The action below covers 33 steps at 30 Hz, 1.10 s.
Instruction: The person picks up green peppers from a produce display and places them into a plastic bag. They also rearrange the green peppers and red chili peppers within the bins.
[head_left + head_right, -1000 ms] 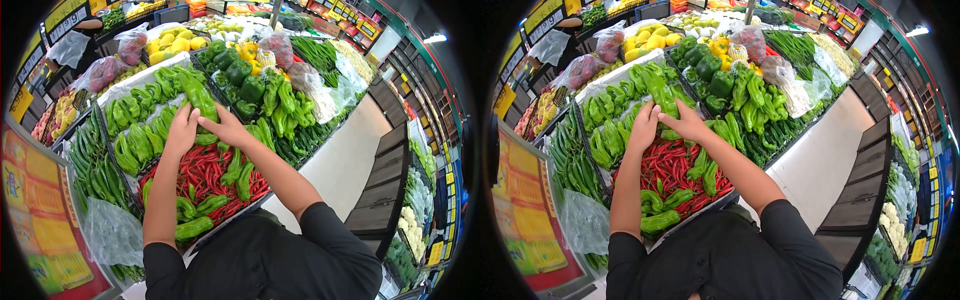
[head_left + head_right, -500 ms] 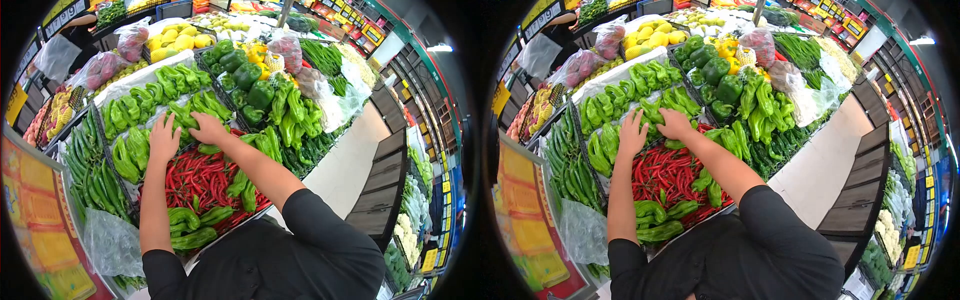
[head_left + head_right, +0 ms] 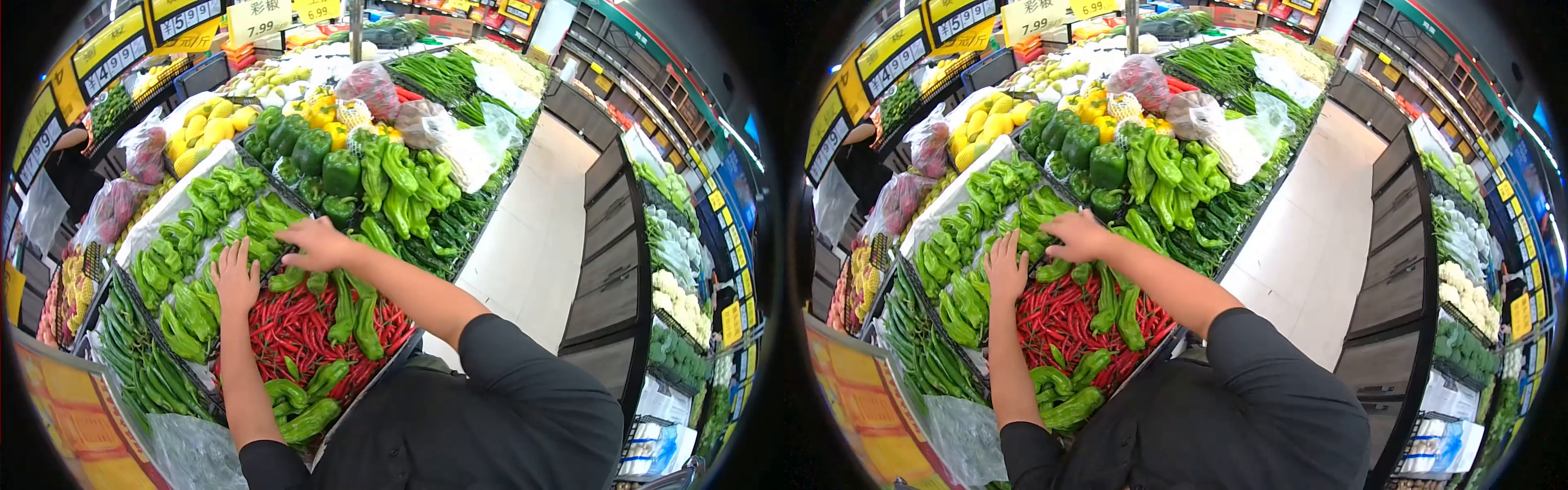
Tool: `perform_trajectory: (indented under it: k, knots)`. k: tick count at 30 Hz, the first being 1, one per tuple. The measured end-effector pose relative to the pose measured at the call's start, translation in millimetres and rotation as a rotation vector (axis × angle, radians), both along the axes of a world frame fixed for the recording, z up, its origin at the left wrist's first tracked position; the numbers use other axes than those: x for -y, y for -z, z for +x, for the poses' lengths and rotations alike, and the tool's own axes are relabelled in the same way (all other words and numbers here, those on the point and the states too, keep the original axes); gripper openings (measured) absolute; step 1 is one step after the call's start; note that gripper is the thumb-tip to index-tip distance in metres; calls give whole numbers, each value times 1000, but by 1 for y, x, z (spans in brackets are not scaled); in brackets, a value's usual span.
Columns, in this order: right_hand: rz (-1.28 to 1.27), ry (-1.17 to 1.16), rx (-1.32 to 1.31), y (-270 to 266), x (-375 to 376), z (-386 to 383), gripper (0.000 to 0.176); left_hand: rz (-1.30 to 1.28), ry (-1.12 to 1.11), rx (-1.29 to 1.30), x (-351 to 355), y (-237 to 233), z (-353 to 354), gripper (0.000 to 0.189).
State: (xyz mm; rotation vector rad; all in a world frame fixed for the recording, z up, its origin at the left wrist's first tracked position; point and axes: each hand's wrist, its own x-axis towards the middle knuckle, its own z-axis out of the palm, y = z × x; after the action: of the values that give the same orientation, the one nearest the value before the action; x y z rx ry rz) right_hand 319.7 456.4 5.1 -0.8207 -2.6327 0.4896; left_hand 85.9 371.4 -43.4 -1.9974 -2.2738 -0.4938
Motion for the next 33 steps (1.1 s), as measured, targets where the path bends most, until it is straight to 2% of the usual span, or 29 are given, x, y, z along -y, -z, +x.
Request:
perform_trajectory:
  k: [4,8,11,14,15,16,18,24,28,30,33]
  knots:
    - [172,229,-278,-36,-3,85,62,-53,-3,-5,1,-8,1,57]
    - [454,638,-433,-42,-28,177,67,-104,-12,2,2,-9,10,56]
    - [478,932,-370,-25,-35,230,73,-121,-7,15,7,-9,18,57]
    - [203,1004,-134,15,-29,258,77,-92,-23,41,12,-11,25,56]
    - [55,934,-86,30,-28,265,80,-71,-25,60,16,-13,28,55]
    - [93,876,-140,40,-24,259,79,-50,-17,77,18,-14,31,55]
    - [-53,928,-147,52,-18,261,71,-12,-7,109,23,-15,32,55]
    - [200,1004,-70,44,-18,254,54,31,-11,231,53,-42,56,53]
    - [331,960,-206,39,-20,252,46,43,24,339,73,-43,57,51]
    - [347,912,-265,28,-23,253,45,47,52,381,83,-42,56,51]
    - [115,918,-338,-3,-26,247,47,72,61,413,92,-44,57,49]
